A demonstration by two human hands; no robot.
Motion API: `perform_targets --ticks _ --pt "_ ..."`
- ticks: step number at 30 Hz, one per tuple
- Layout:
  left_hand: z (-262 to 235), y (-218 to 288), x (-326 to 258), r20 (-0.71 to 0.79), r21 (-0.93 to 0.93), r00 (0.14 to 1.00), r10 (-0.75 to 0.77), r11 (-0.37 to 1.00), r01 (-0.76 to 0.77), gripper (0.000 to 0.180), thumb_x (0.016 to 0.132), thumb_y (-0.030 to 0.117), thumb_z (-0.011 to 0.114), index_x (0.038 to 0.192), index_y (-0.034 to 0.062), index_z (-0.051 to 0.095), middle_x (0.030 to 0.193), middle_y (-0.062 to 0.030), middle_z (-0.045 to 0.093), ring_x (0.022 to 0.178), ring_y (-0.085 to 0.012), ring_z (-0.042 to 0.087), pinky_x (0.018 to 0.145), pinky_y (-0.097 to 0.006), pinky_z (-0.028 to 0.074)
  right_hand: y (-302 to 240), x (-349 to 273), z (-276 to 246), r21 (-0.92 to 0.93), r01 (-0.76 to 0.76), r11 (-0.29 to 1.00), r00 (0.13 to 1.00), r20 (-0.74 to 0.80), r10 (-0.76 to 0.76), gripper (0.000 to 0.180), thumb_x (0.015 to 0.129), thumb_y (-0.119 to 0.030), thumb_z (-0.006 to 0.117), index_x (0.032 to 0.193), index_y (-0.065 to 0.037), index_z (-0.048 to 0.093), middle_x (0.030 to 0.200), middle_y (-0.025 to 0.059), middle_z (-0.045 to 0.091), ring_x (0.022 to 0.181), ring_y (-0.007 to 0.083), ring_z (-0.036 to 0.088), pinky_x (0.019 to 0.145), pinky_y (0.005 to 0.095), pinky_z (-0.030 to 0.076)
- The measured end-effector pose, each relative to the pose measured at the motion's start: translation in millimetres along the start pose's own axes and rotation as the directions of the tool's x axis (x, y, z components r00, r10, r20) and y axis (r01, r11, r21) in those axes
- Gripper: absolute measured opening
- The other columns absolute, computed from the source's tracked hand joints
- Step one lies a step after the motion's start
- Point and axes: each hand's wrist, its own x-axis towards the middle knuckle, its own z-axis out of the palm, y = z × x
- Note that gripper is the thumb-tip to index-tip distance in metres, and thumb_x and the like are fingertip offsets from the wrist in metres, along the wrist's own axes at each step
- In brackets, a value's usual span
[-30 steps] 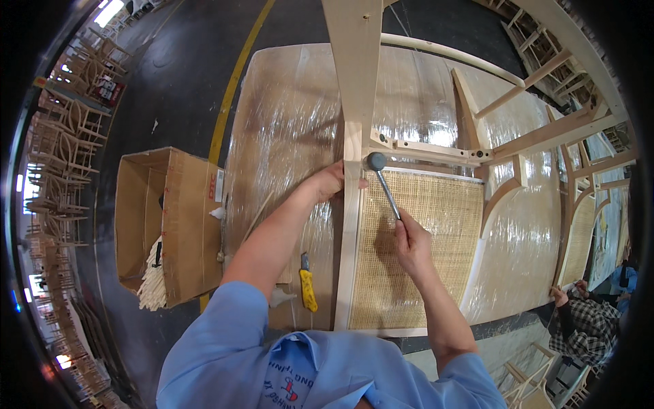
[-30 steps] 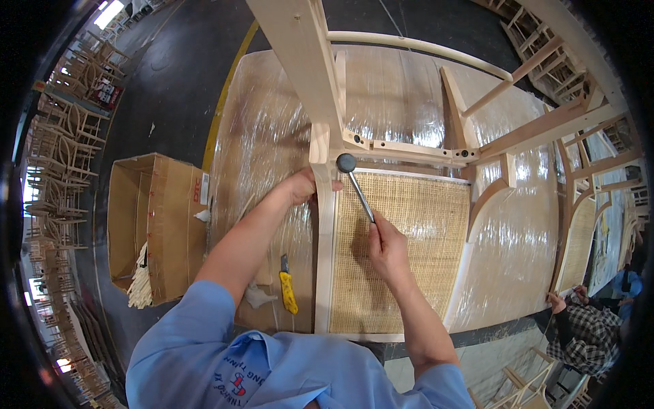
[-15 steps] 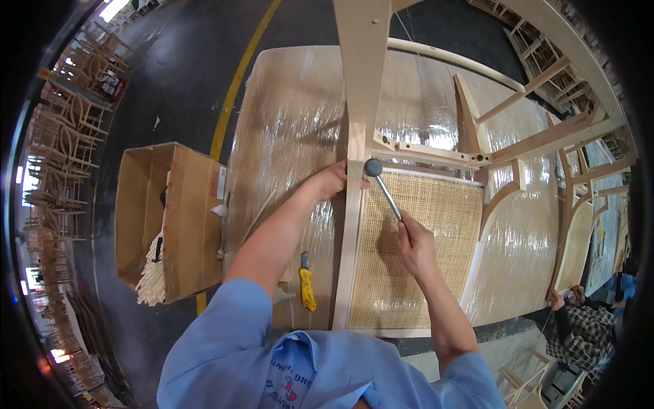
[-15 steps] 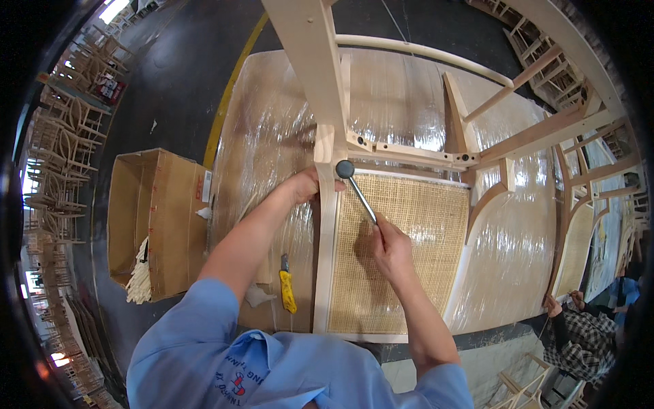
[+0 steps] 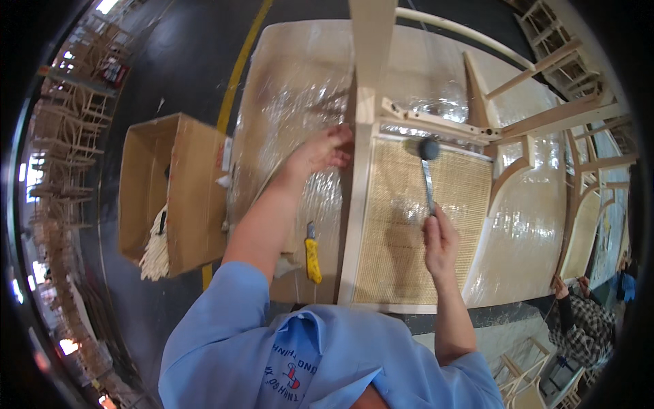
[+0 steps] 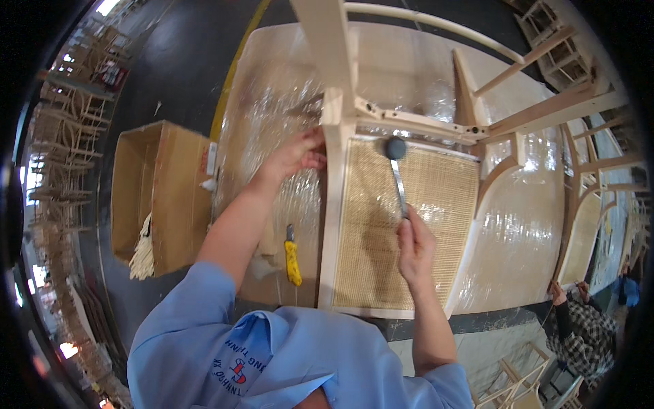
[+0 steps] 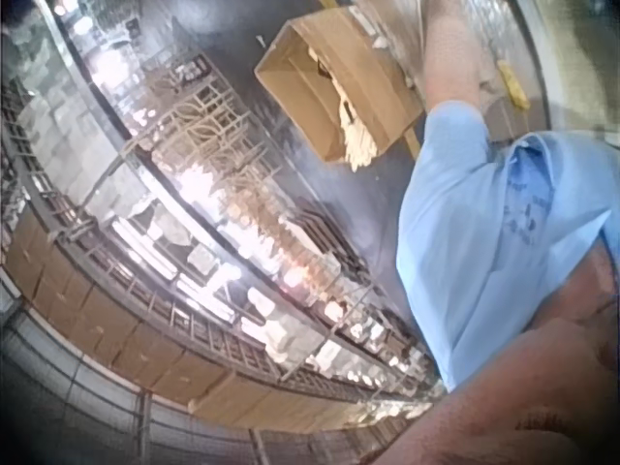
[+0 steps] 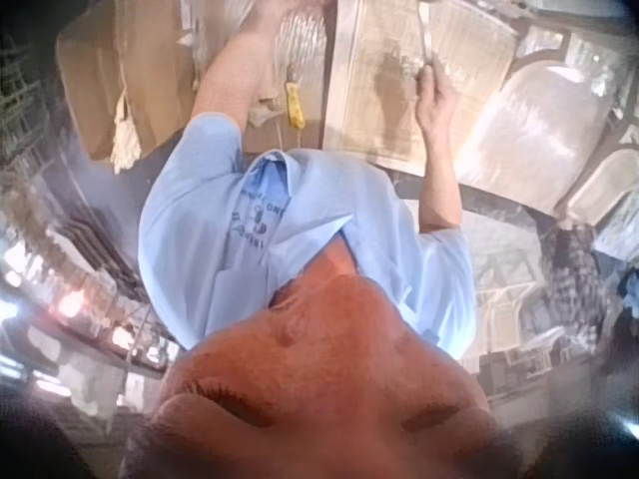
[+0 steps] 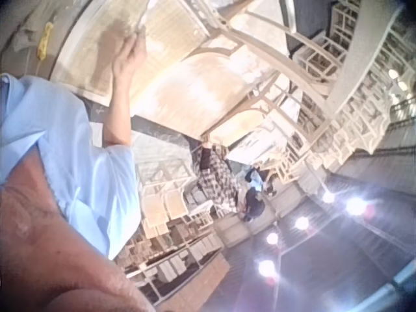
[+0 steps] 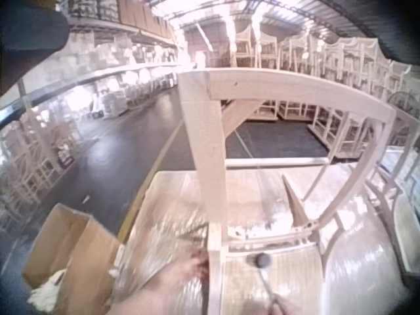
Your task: The person assembles a wooden chair by inserting thin wooden dowels into pre-drilled holes and tapping them in with a rubber mallet. They repeatedly hammer the dowels along the chair frame and seat edges, then lift and reposition the chair to continue assembly.
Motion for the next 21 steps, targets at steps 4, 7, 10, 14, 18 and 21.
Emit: perform_targets --ticks 4,7,10,14,18,21 --pt "-70.2 -11.0 -84.1 -0.335 0.539 0.909 0.247 0.842 -0.030 0.037 0.101 0.032 0.066 0.130 0.0091 0.069 0.094 -0.0070 0.073 0.080 -0.0169 0.068 0.070 -0.033 0.057 -8.2 -58.5 -40.7 0.041 -0.128 0.991 0.992 -0.018 0.128 0.037 0.108 -0.018 0.053 0.139 0.003 0.059 0.078 -0.0016 0.054 0.063 0.0040 0.048 0.055 0.0198 0.039" --pt "-68.2 -70.4 -166.9 -0.355 0.850 0.845 0.399 0.515 0.114 0.033 0.098 0.027 0.066 0.125 0.0070 0.070 0.094 -0.0124 0.073 0.083 -0.0231 0.069 0.073 -0.038 0.057 8.7 -111.8 -56.7 0.140 -0.266 0.954 0.958 -0.067 0.277 0.040 0.109 -0.018 0.052 0.143 0.003 0.055 0.077 -0.0025 0.052 0.060 0.0023 0.045 0.050 0.0180 0.036" --pt "-55.5 -131.3 -233.1 -0.478 0.878 0.578 0.661 0.334 0.344 0.031 0.093 0.021 0.068 0.120 0.0056 0.069 0.102 -0.0178 0.071 0.090 -0.0322 0.069 0.079 -0.043 0.054 17.3 -146.5 -62.0 0.222 -0.322 0.920 0.942 -0.024 0.336 0.041 0.110 -0.017 0.050 0.145 0.004 0.052 0.075 -0.0033 0.051 0.058 0.0015 0.044 0.047 0.0175 0.034" --pt "-28.9 -148.1 -249.6 -0.645 0.758 0.336 0.686 0.519 0.395 0.037 0.091 0.021 0.070 0.124 0.0071 0.066 0.115 -0.0202 0.070 0.100 -0.0388 0.067 0.086 -0.048 0.052 21.6 -168.3 -79.0 0.296 -0.327 0.897 0.945 0.082 0.318 0.040 0.110 -0.016 0.050 0.144 0.005 0.054 0.078 -0.0023 0.053 0.057 0.0021 0.044 0.046 0.0181 0.034" --pt "-5.6 -115.0 -197.3 -0.541 0.841 0.449 0.711 0.456 0.292 0.047 0.087 0.030 0.071 0.127 0.0056 0.063 0.125 -0.0259 0.063 0.116 -0.0433 0.061 0.096 -0.052 0.050 12.9 -172.2 -101.7 0.234 -0.298 0.925 0.953 0.129 0.274 0.039 0.109 -0.015 0.051 0.142 0.005 0.055 0.078 -0.0027 0.053 0.059 0.0030 0.045 0.049 0.0187 0.037" --pt "-22.5 -102.6 -167.8 -0.594 0.803 0.497 0.633 0.432 0.410 0.058 0.084 0.035 0.074 0.131 0.0044 0.060 0.130 -0.0262 0.062 0.121 -0.0427 0.060 0.099 -0.052 0.050 9.2 -172.4 -115.0 0.225 -0.272 0.936 0.954 0.187 0.233 0.038 0.109 -0.015 0.051 0.140 0.006 0.056 0.078 -0.0030 0.053 0.063 0.0032 0.046 0.054 0.0192 0.039"
